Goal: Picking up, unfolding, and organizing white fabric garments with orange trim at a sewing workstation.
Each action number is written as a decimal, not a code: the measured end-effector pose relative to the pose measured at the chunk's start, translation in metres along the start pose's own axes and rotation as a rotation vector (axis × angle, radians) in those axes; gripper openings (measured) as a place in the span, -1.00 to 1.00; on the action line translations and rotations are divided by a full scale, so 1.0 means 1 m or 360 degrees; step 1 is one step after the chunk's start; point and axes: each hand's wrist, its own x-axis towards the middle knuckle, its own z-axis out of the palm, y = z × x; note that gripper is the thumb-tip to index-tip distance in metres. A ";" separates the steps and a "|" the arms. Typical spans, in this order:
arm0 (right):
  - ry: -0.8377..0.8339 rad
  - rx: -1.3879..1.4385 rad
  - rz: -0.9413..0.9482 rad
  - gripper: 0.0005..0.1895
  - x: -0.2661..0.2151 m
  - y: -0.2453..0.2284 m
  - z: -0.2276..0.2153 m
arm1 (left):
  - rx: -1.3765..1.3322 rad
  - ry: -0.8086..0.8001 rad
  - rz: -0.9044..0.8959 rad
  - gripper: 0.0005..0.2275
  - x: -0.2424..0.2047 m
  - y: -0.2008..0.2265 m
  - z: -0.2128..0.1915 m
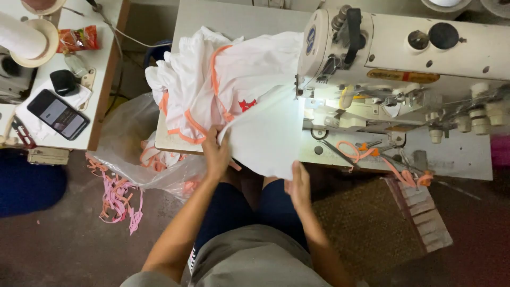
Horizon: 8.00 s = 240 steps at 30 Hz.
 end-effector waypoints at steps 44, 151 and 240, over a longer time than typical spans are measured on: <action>-0.0024 -0.0477 0.0678 -0.07 0.012 0.061 -0.074 | 0.0780 0.0525 0.0026 -0.14 0.196 -0.132 -0.078; 0.0182 -0.0108 -0.0586 -0.49 0.033 0.038 0.016 | -0.0064 -0.0010 -0.0021 -0.74 0.066 -0.044 0.041; 0.0317 -0.0786 -0.0875 -0.69 0.066 0.005 -0.027 | -0.0288 -0.1103 -0.0266 -0.90 0.073 -0.064 0.073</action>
